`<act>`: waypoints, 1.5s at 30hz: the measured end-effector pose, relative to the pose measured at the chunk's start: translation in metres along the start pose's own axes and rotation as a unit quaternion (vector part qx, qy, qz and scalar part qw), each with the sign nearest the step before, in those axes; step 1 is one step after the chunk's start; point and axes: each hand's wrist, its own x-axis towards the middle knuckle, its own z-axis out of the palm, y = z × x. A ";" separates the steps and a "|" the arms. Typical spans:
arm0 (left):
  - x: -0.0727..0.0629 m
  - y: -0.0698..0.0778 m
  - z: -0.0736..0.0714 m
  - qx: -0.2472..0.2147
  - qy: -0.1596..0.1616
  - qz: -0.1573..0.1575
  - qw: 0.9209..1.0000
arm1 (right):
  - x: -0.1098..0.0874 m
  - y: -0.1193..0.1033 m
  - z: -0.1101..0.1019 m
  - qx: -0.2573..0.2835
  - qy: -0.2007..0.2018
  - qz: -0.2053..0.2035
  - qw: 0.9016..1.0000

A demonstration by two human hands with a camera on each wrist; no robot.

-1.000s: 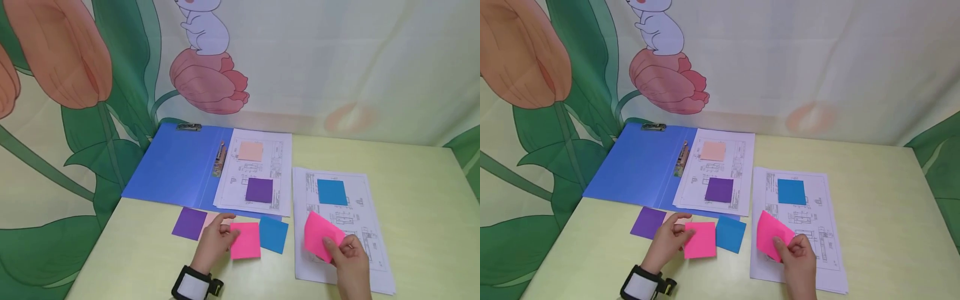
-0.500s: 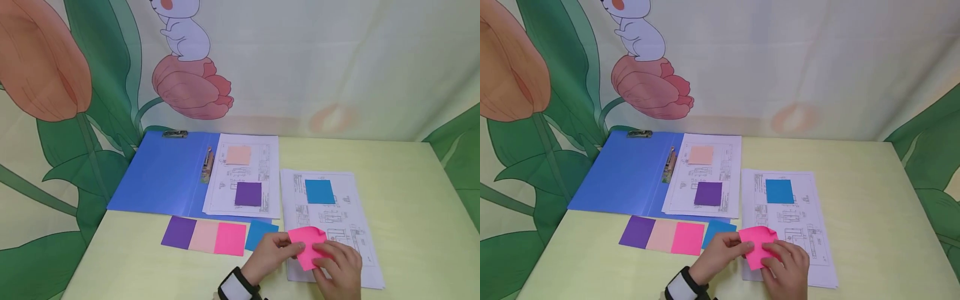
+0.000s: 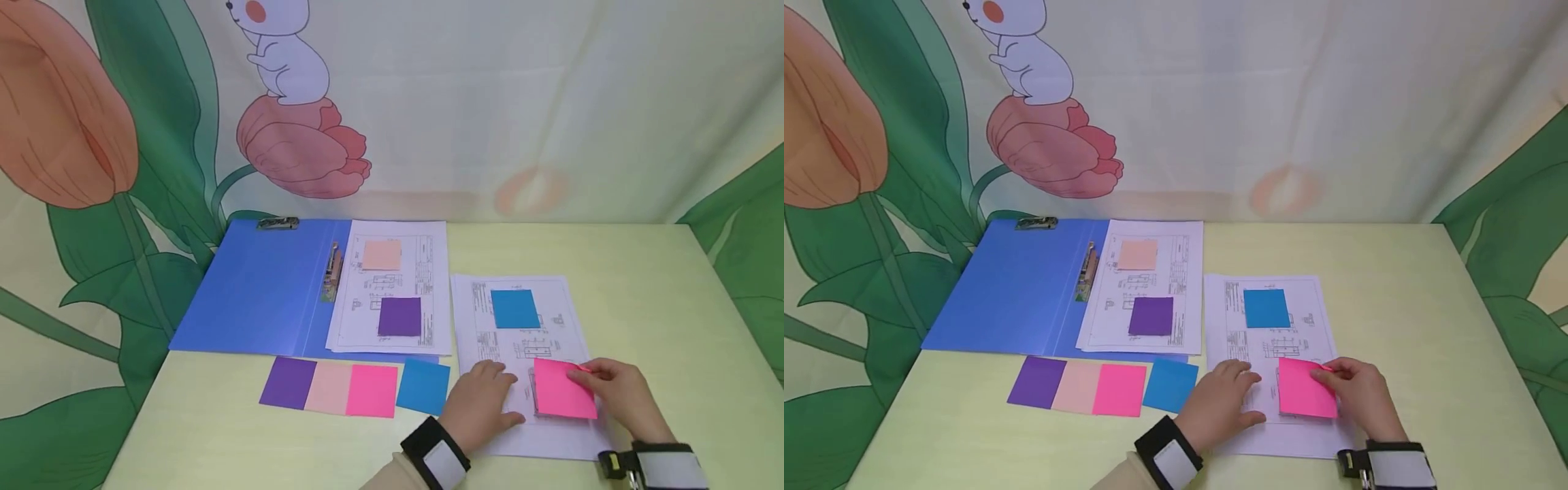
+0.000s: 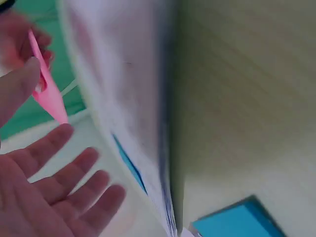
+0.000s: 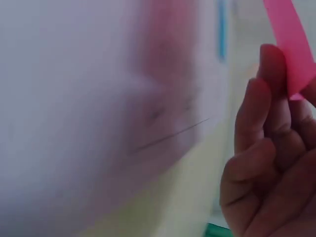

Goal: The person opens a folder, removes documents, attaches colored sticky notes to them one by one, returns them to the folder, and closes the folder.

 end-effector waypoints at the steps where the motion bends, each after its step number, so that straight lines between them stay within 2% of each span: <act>1: 0.004 0.002 0.004 0.060 0.010 0.016 0.998 | 0.007 0.005 -0.003 -0.011 -0.016 0.007 1.000; 2: 0.007 0.003 0.009 0.101 0.014 0.030 0.994 | 0.013 0.009 -0.006 -0.018 -0.033 0.013 0.999; 3: 0.010 0.004 0.013 0.124 0.012 0.041 0.991 | 0.018 0.013 -0.007 -0.024 -0.047 0.021 0.998; 5: 0.013 0.006 0.019 0.140 -0.005 0.052 0.989 | 0.022 0.019 -0.008 -0.028 -0.067 0.040 0.997; 7: 0.015 0.007 0.024 0.145 -0.026 0.054 0.988 | 0.024 0.023 -0.007 -0.022 -0.074 0.051 0.996; 11: 0.016 0.010 0.026 0.152 -0.053 0.050 0.986 | 0.024 0.024 -0.004 -0.021 -0.081 0.046 0.995; 27: 0.015 0.015 0.018 0.170 -0.074 0.042 0.982 | 0.025 0.015 0.004 -0.051 -0.071 0.041 0.995; 34: 0.018 0.020 0.014 0.197 -0.089 0.049 0.975 | 0.027 0.012 0.005 -0.059 -0.070 0.037 0.995; 40: 0.023 0.024 0.013 0.181 -0.118 0.024 0.976 | 0.027 0.012 0.005 -0.064 -0.071 0.040 0.995; 45: 0.027 0.028 0.011 0.198 -0.128 0.013 0.972 | 0.027 0.010 0.005 -0.069 -0.074 0.042 0.994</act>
